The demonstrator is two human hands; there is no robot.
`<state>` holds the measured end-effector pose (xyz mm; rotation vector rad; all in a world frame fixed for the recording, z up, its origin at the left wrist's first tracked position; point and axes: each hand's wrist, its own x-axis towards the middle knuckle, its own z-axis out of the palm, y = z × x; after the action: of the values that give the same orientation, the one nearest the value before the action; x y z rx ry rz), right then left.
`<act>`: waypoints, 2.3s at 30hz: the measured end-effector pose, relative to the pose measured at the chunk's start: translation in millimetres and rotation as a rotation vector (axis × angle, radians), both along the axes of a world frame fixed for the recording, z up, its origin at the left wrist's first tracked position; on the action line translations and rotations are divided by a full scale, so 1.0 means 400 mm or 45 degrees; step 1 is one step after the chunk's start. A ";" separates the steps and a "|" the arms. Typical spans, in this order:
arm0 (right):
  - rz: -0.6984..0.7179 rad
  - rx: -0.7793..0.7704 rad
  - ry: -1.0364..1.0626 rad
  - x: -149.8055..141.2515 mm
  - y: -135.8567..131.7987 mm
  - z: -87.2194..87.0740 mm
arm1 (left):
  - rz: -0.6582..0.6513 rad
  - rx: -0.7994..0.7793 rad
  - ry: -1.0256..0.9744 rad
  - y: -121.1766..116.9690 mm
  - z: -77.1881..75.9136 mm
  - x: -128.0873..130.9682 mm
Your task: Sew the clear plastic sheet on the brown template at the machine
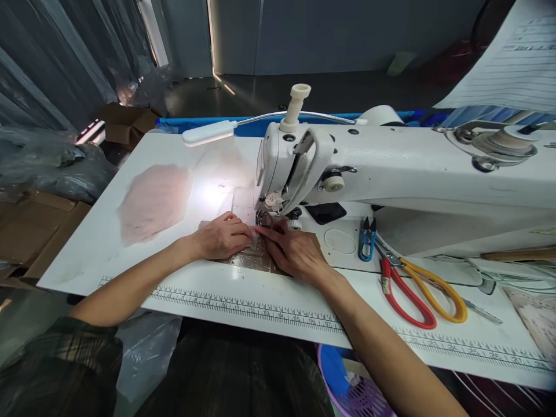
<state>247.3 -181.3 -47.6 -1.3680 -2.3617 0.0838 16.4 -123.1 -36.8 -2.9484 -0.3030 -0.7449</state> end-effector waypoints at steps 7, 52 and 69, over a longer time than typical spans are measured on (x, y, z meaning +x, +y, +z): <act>0.073 0.091 -0.072 0.003 0.007 -0.013 | 0.005 0.009 -0.028 -0.014 -0.026 0.015; -0.022 -0.087 -0.191 -0.012 -0.005 0.012 | -0.014 -0.013 0.248 -0.013 0.000 0.003; -0.065 -0.133 -0.137 -0.020 -0.012 0.016 | 0.149 -0.031 0.263 0.009 -0.011 0.013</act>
<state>239.3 -186.0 -41.2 -1.5164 -2.4387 0.1238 21.4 -119.5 -41.2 -2.9659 -0.4654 -0.4214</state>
